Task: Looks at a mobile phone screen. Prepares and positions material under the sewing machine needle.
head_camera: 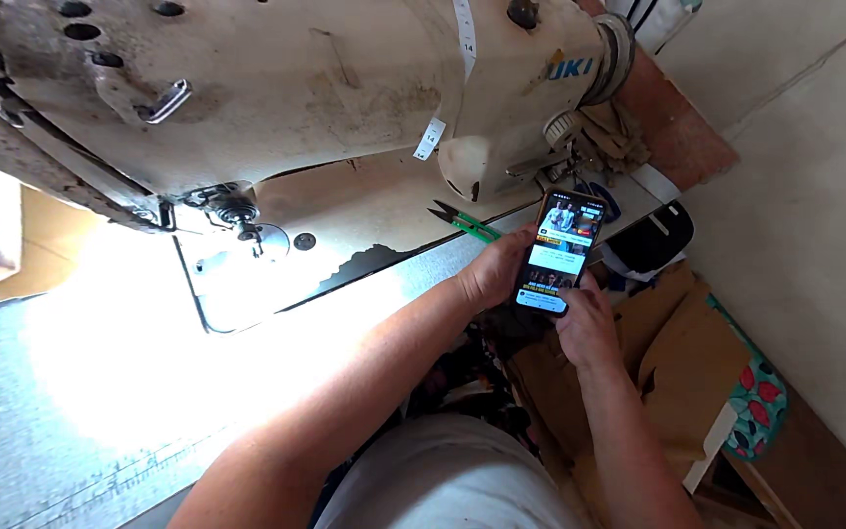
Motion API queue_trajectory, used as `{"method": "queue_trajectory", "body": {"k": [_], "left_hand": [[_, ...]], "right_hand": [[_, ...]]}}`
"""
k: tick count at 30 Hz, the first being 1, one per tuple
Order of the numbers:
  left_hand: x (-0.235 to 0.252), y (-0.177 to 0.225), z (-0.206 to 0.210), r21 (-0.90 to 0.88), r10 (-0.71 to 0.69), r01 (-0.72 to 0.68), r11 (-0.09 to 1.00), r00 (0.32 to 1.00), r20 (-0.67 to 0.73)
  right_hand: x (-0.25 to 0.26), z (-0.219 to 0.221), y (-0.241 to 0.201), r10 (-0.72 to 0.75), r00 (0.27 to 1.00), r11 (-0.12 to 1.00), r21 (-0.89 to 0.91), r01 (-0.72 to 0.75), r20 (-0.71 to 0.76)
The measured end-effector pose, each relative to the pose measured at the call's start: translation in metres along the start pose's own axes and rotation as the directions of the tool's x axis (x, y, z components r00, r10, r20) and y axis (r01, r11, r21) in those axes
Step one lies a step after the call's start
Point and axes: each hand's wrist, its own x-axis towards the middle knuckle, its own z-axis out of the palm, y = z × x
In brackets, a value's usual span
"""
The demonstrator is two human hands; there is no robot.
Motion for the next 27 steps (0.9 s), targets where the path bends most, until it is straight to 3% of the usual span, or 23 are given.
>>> {"method": "queue_trajectory", "body": {"k": [14, 27], "left_hand": [[0.0000, -0.0003, -0.0012, 0.018, -0.001, 0.001, 1.000, 1.000, 0.004], [-0.0003, 0.0006, -0.0003, 0.012, -0.013, 0.013, 1.000, 1.000, -0.003]], "right_hand": [[0.0008, 0.0018, -0.0004, 0.026, 0.999, 0.999, 0.019, -0.026, -0.038], [0.0006, -0.0041, 0.0002, -0.002, 0.999, 1.000, -0.014, 0.002, 0.055]]}}
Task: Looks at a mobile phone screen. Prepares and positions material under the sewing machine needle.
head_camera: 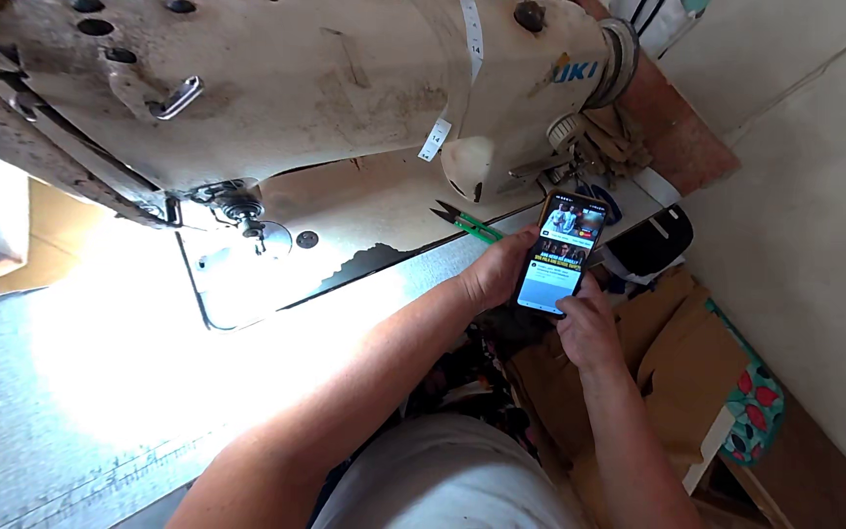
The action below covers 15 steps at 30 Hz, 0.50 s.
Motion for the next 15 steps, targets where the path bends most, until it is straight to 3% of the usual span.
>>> {"method": "queue_trajectory", "body": {"k": [6, 15], "left_hand": [[-0.0003, 0.0002, 0.0009, 0.013, 0.010, -0.010, 1.000, 1.000, -0.009], [0.0009, -0.0007, -0.0011, 0.000, 0.007, -0.007, 1.000, 1.000, 0.004]], "right_hand": [[0.0014, 0.0071, -0.0033, 0.046, 0.995, 0.999, 0.027, -0.044, -0.086], [0.0013, 0.0053, -0.0031, 0.054, 0.997, 0.995, 0.086, -0.049, -0.062]]}}
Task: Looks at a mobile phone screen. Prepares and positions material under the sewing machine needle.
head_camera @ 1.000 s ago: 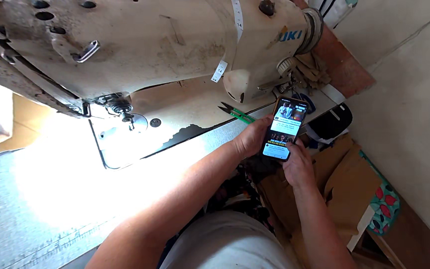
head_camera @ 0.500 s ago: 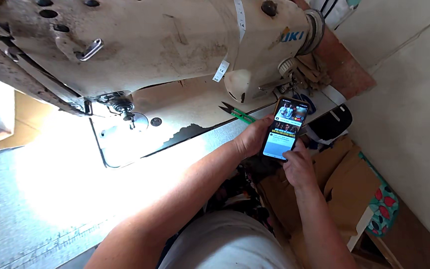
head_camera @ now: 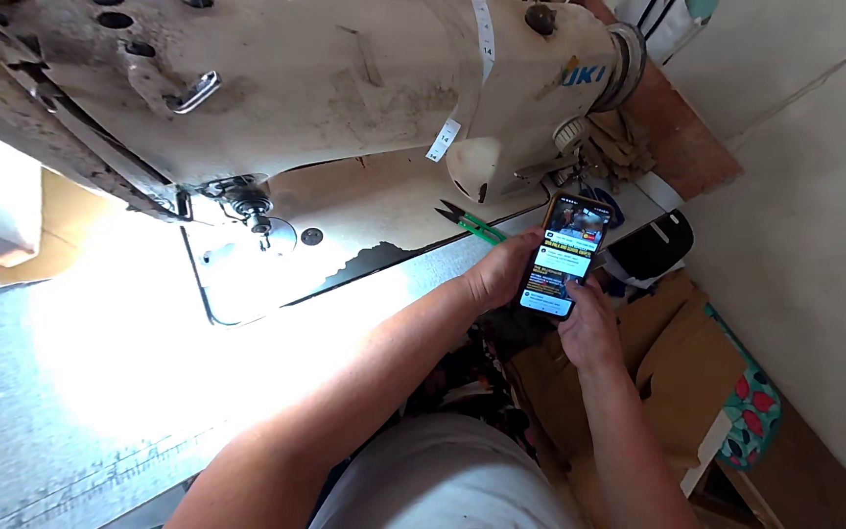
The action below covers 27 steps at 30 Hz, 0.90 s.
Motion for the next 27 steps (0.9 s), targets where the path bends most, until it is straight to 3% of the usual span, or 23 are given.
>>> {"method": "queue_trajectory", "body": {"k": [27], "left_hand": [[0.0008, -0.0003, -0.0008, 0.017, 0.006, -0.006, 1.000, 1.000, 0.022]], "right_hand": [[-0.0004, -0.0032, 0.0036, -0.026, 0.999, 1.000, 0.000, 0.026, 0.033]]}}
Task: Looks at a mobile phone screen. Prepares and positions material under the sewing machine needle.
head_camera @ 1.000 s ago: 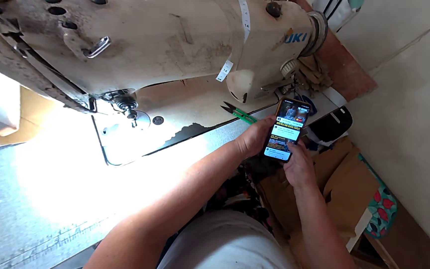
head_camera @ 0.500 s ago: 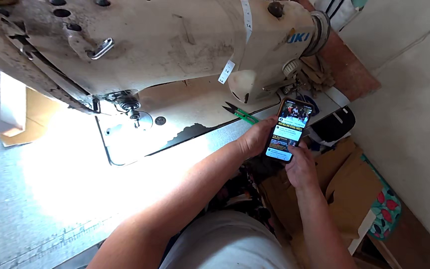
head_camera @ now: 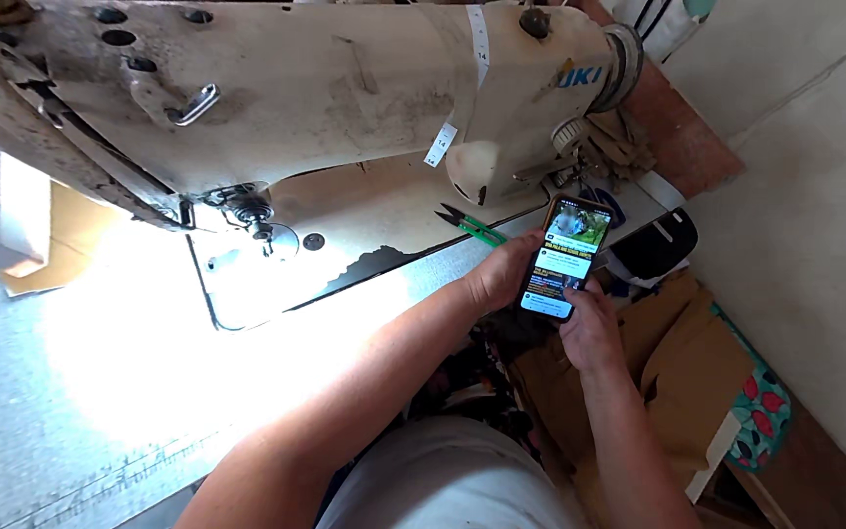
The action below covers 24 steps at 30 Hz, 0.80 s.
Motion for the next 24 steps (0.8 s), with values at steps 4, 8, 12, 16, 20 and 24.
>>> {"method": "queue_trajectory", "body": {"k": [4, 8, 12, 16, 20, 24], "left_hand": [[-0.0007, 0.0011, 0.0012, 0.003, -0.008, 0.008, 1.000, 1.000, -0.015], [-0.0012, 0.0014, 0.0016, 0.007, -0.005, 0.005, 1.000, 1.000, -0.011], [-0.0001, 0.0005, 0.0004, 0.001, -0.002, 0.002, 1.000, 1.000, 0.003], [-0.0006, 0.0002, 0.0004, 0.004, -0.005, 0.005, 1.000, 1.000, -0.004], [-0.0009, 0.0004, 0.0006, -0.004, -0.001, 0.001, 1.000, 1.000, -0.008], [-0.0016, 0.0015, 0.0030, 0.009, 0.006, -0.006, 1.000, 1.000, -0.015]], "right_hand": [[-0.0002, 0.0002, 0.0000, -0.003, 1.000, 1.000, 0.006, 0.003, -0.002], [0.0000, -0.0005, 0.0016, -0.006, 1.000, 1.000, -0.002, 0.006, 0.000], [-0.0001, -0.0004, 0.0010, -0.006, 1.000, 1.000, 0.005, 0.006, 0.004], [-0.0005, -0.0002, 0.0014, -0.009, 1.000, 1.000, 0.006, 0.009, 0.000], [0.0004, 0.0007, 0.0004, 0.022, 1.000, 1.000, 0.009, -0.022, -0.021], [0.0001, 0.0003, 0.0007, 0.018, 1.000, 1.000, 0.012, -0.018, -0.018]]}}
